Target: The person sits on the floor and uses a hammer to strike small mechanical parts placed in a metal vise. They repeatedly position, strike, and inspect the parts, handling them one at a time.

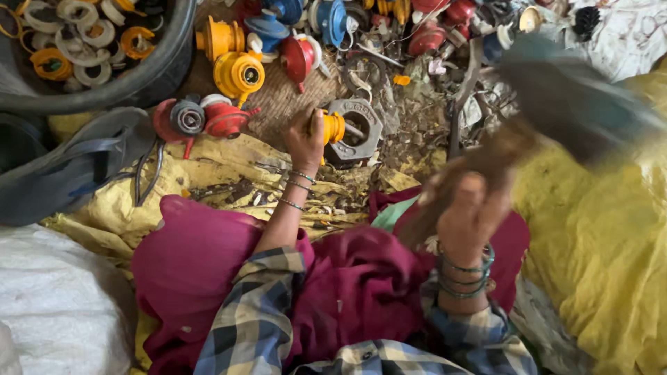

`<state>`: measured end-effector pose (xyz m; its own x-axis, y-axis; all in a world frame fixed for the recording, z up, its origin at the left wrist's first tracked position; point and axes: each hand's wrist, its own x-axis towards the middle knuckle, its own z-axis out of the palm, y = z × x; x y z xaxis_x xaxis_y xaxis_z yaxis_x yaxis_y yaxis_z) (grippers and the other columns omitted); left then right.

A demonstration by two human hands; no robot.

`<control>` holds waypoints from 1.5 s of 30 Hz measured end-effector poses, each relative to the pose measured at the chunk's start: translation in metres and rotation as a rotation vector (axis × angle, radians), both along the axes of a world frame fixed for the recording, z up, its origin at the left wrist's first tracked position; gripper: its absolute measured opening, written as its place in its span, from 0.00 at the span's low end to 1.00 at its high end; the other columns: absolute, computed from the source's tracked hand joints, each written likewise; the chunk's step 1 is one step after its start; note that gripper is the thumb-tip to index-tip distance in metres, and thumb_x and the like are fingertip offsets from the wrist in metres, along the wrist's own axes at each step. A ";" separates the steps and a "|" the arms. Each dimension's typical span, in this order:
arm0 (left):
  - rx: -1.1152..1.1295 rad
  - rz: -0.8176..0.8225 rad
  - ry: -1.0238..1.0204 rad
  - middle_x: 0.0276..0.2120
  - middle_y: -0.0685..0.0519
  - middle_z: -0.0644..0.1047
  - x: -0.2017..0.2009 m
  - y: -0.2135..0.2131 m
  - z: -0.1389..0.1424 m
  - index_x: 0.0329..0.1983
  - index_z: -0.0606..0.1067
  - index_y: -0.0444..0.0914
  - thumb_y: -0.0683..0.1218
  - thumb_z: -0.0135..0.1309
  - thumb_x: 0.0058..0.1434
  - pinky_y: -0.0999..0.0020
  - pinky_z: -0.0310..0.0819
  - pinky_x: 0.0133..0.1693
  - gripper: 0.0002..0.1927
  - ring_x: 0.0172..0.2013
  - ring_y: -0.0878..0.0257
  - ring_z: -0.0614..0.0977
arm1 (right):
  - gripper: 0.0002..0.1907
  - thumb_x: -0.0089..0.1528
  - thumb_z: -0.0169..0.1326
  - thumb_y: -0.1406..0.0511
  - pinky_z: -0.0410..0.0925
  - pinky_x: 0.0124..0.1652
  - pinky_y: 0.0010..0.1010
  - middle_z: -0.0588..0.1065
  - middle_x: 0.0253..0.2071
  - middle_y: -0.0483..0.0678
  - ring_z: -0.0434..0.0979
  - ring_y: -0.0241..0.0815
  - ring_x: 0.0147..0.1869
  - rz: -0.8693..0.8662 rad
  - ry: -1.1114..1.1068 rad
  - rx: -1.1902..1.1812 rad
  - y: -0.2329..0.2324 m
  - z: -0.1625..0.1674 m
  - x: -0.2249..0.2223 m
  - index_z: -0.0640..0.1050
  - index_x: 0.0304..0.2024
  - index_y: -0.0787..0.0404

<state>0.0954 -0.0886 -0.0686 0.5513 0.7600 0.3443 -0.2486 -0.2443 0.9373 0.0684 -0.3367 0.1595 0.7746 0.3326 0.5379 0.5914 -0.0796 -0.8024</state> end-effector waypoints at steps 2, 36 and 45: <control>0.005 0.005 -0.014 0.39 0.41 0.82 0.000 0.001 -0.003 0.50 0.79 0.28 0.48 0.52 0.70 0.61 0.77 0.45 0.17 0.40 0.51 0.85 | 0.17 0.76 0.44 0.57 0.76 0.29 0.30 0.77 0.37 0.50 0.79 0.40 0.31 -0.068 0.066 0.016 0.011 -0.015 0.004 0.71 0.54 0.66; -0.066 -0.018 0.040 0.44 0.41 0.81 -0.002 0.011 -0.005 0.50 0.79 0.30 0.54 0.49 0.72 0.60 0.74 0.51 0.22 0.45 0.52 0.82 | 0.25 0.75 0.52 0.52 0.74 0.32 0.30 0.73 0.36 0.51 0.75 0.39 0.33 0.090 0.178 0.189 0.028 0.030 -0.041 0.64 0.59 0.65; 0.063 -0.044 0.181 0.43 0.38 0.82 -0.002 0.005 0.005 0.49 0.80 0.31 0.54 0.48 0.71 0.57 0.74 0.51 0.21 0.46 0.47 0.83 | 0.23 0.71 0.50 0.59 0.69 0.26 0.33 0.74 0.27 0.49 0.74 0.39 0.26 -0.016 0.039 -0.873 0.080 -0.101 0.013 0.67 0.60 0.72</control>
<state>0.0938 -0.0833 -0.0641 0.6409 0.7137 0.2826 -0.0893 -0.2963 0.9509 0.0814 -0.2572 0.0584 0.7952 0.6024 0.0690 0.5586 -0.6836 -0.4698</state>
